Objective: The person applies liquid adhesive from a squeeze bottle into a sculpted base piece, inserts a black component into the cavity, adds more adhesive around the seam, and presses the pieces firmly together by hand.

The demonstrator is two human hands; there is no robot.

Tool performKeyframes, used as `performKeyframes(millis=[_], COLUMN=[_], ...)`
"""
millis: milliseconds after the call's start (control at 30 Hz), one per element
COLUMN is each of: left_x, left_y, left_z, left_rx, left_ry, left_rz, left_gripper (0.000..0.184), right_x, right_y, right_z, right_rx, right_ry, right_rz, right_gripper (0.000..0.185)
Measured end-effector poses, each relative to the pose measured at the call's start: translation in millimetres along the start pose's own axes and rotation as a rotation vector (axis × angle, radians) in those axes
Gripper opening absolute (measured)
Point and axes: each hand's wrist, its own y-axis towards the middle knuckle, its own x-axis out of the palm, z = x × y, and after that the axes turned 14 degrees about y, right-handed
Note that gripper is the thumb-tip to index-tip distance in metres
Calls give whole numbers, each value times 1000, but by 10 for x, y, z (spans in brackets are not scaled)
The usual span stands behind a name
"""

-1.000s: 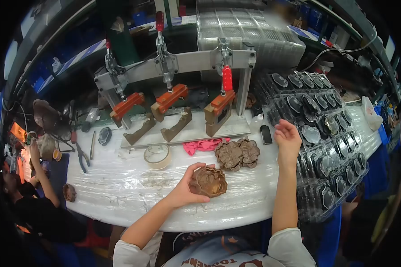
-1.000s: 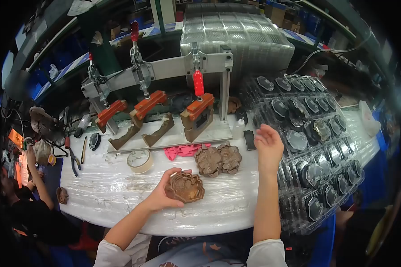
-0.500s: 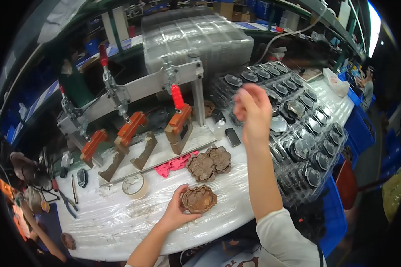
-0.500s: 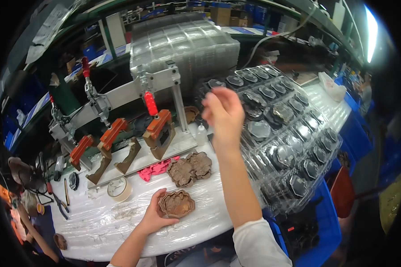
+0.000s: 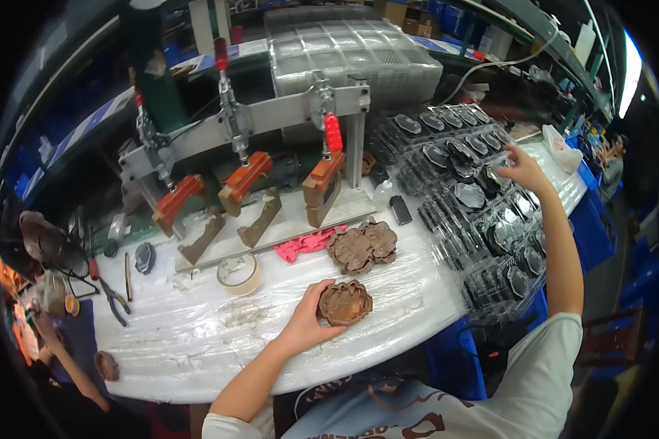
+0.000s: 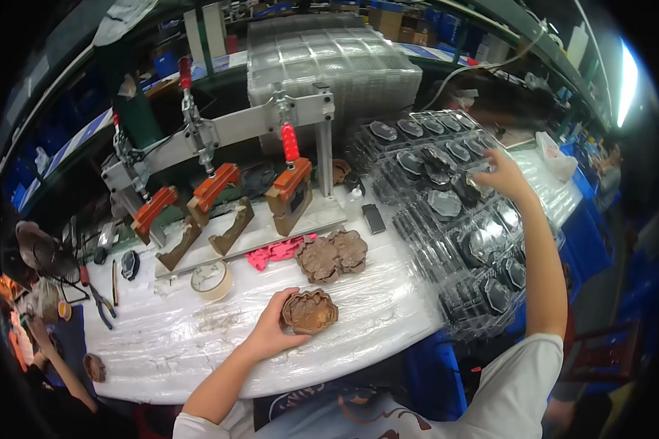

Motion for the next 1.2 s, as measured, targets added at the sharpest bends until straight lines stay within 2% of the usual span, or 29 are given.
performKeyframes(millis=[33,100,200,333,400,567,633,700,767,833,900,967,1000,1033,1100,1200], left_x=[0,11,10,12,17,20,21,4,-3,-18,-80,-147,-192,-232,-290,-350], left_y=[5,-38,-16,-22,-21,-30,-31,-38,-21,-28,-35,-53,-76,-95,-99,-86], left_z=[-4,9,7,16,12,-2,-10,4,31,60,102,140,147,134,86,53], left_rx=[24,10,26,-12,-15,-23,-25,-31,-37,-67,-42,-5,-39,-75,-93,-56], left_ry=[6,1,1,51,48,29,-6,-26,-52,-178,-63,51,32,10,49,85], left_rz=[0,10,-2,-31,-30,-3,-14,-5,-3,-2,30,49,50,56,31,52], left_gripper=[82,81,80,87,87,87,88,88,88,86,83,80,79,79,82,81], right_x=[43,210,337,401,415,379,308,232,263,391,571,797,938,1091,1379,1647], right_y=[-48,-112,-146,-100,-93,-201,-277,-508,-871,-1190,-1357,-1461,-1516,-1548,-1653,-1773], right_z=[196,482,530,494,392,236,71,-337,-886,-1360,-1715,-1867,-1865,-1794,-1682,-1780], right_rx=[-18,138,142,115,95,33,-18,-30,-83,-166,-162,-266,-234,-385,-473,-518], right_ry=[-4,233,149,174,79,122,308,684,827,770,512,163,192,41,-236,-403], right_rz=[-25,-51,-73,10,33,158,265,135,-30,-275,-544,-740,-818,-886,-990,-1056], right_gripper=[58,71,77,73,68,60,58,58,59,60,59,56,52,47,45,49])
